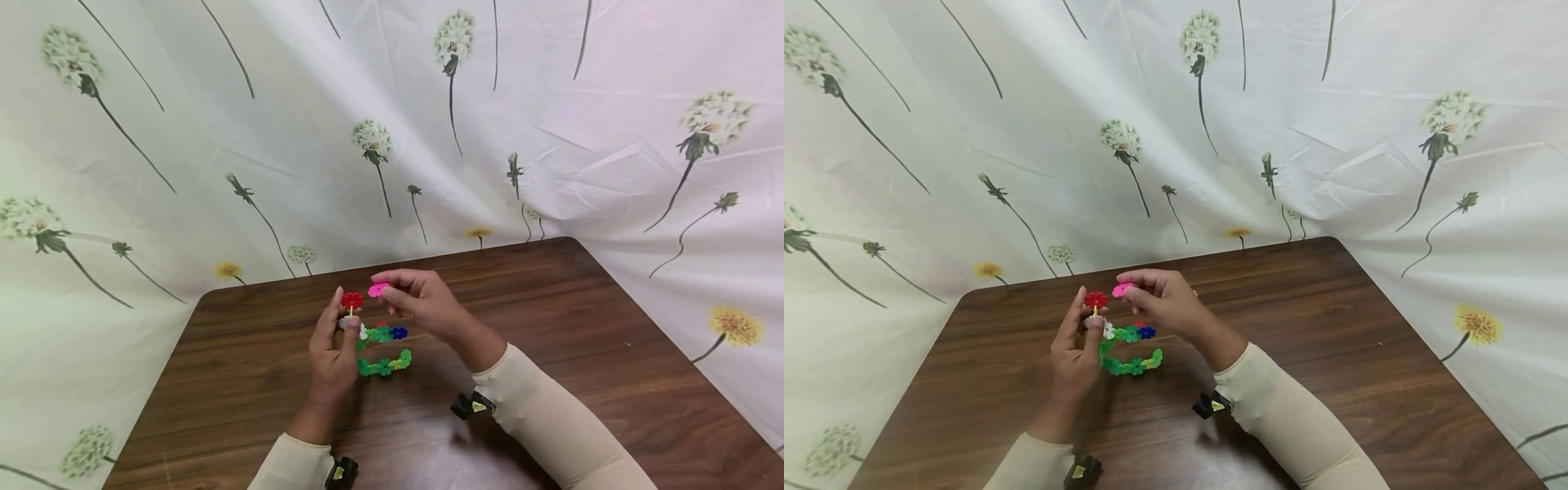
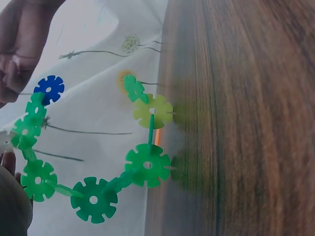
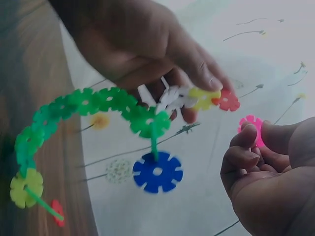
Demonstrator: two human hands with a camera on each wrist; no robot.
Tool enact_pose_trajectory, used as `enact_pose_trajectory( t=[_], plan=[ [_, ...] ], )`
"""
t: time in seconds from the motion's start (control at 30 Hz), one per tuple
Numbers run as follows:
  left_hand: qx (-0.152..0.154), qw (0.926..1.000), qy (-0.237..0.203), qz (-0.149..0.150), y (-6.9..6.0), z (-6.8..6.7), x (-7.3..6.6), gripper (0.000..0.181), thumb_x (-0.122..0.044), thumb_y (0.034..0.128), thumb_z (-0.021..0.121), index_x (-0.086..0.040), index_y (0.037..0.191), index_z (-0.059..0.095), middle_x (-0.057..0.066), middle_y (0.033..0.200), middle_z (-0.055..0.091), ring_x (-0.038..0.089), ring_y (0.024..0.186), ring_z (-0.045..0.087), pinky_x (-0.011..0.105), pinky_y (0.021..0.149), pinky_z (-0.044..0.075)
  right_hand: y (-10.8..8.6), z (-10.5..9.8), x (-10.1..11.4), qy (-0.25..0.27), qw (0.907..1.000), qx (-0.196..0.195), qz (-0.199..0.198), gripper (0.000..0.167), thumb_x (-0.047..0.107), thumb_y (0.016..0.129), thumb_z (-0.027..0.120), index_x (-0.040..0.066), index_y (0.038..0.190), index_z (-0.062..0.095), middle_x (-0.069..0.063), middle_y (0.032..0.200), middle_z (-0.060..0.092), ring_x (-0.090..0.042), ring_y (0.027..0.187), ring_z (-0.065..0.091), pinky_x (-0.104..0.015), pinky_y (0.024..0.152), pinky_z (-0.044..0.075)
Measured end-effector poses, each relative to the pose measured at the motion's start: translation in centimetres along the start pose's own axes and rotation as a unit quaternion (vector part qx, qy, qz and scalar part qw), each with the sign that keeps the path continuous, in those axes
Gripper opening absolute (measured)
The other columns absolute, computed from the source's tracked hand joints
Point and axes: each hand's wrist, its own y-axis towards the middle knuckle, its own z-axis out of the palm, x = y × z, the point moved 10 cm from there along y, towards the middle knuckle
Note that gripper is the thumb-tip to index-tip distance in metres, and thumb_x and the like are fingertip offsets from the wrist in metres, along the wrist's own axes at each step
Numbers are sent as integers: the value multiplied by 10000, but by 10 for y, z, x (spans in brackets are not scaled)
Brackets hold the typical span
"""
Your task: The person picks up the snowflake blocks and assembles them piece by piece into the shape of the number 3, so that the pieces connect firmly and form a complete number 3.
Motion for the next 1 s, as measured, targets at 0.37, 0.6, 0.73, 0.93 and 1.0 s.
enact_pose_trajectory(
  t=[0.37, 0.6, 0.73, 0.93, 1.0],
  plan=[
    [9, 9999, 138, 64, 0, -1, 1, 588, 95, 1038, 636, 5, 1605, 506, 280, 1247, 665, 52, 1128, 615, 111, 1003, 523, 2, 11, 2, 456, 9985, 203, 223, 342, 9, 1101, 601, -82, 1428, 647, 59, 917, 725, -148, 794, 606, -200, 665, 522],
    [57, 9998, 103, 168, 1, 0, -1, 553, 53, 1061, 633, 18, 1598, 508, 278, 1226, 667, 85, 1100, 608, 122, 997, 522, 2, 15, 3, 552, 9977, 329, 216, 354, 8, 1118, 560, -96, 1450, 623, 53, 898, 704, -106, 780, 593, -215, 671, 505],
    [77, 9998, 65, 192, 1, 1, -3, 589, 131, 1023, 630, 33, 1592, 509, 281, 1223, 668, 35, 1104, 595, 128, 992, 521, 1, 15, 4, 541, 9976, 379, 228, 357, 13, 1127, 542, -99, 1458, 614, 59, 905, 708, -79, 780, 595, -216, 679, 507],
    [91, 9996, 74, 244, 1, 1, -4, 572, 106, 1033, 636, 39, 1588, 512, 302, 1240, 674, 74, 1116, 609, 130, 1019, 518, 2, 18, 5, 571, 9968, 510, 223, 355, 12, 1127, 541, -108, 1453, 612, 61, 893, 700, -79, 780, 591, -211, 683, 508],
    [96, 9996, 36, 255, 1, 1, -3, 581, 128, 1022, 633, 41, 1584, 515, 304, 1245, 675, 48, 1146, 611, 138, 1042, 516, 1, 18, 4, 622, 9964, 535, 233, 359, 13, 1128, 542, -107, 1460, 607, 58, 893, 701, -80, 780, 590, -202, 683, 510]
  ],
)
